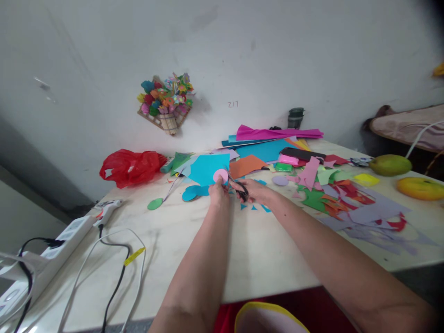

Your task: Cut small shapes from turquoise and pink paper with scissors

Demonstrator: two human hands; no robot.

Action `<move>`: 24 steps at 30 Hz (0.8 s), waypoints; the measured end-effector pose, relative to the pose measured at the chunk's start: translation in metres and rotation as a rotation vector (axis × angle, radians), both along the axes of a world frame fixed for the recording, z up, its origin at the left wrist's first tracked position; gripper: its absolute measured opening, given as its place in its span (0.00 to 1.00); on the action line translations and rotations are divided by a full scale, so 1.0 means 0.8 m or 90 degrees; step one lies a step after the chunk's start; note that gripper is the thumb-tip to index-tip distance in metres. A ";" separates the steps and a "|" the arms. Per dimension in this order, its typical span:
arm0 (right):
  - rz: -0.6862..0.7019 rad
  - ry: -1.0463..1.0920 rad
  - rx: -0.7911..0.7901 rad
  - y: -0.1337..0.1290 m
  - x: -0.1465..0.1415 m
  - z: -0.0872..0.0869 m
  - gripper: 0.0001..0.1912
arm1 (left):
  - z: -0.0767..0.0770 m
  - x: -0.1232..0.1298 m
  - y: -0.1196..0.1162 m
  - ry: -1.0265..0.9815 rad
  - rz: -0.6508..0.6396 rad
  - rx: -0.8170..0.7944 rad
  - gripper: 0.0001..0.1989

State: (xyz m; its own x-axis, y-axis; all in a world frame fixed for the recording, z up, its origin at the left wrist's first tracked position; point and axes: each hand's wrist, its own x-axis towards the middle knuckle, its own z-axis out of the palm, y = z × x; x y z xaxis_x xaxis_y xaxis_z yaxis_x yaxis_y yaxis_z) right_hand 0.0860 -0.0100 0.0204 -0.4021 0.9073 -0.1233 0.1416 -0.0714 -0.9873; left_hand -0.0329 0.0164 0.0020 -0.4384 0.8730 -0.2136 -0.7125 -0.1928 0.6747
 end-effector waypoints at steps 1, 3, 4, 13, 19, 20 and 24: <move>-0.002 0.004 -0.001 0.000 0.000 0.000 0.24 | 0.000 0.000 0.000 0.005 -0.001 0.003 0.07; -0.002 0.016 -0.001 -0.001 -0.001 -0.001 0.23 | 0.000 0.001 -0.001 0.011 0.004 0.007 0.07; 0.000 0.024 0.000 0.000 -0.001 -0.001 0.23 | 0.001 0.002 -0.001 0.010 0.008 0.006 0.06; 0.007 0.045 -0.007 0.000 -0.002 -0.005 0.22 | 0.004 0.005 -0.003 0.024 0.038 -0.044 0.07; 0.006 0.060 -0.004 0.000 -0.004 -0.008 0.20 | -0.004 0.003 0.003 0.078 0.052 -0.044 0.09; 0.005 0.060 -0.003 0.000 -0.005 -0.009 0.20 | -0.005 0.003 0.004 0.083 0.053 -0.047 0.09; 0.002 0.059 0.002 0.002 -0.005 -0.012 0.20 | -0.004 0.003 0.003 0.086 0.051 -0.062 0.08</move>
State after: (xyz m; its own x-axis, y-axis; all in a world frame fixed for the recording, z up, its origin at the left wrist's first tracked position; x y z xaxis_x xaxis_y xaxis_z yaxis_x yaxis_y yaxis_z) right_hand 0.0817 -0.0084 0.0108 -0.4146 0.9063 -0.0825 0.0494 -0.0681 -0.9965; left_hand -0.0306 0.0189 -0.0013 -0.5365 0.8119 -0.2301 -0.5993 -0.1746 0.7813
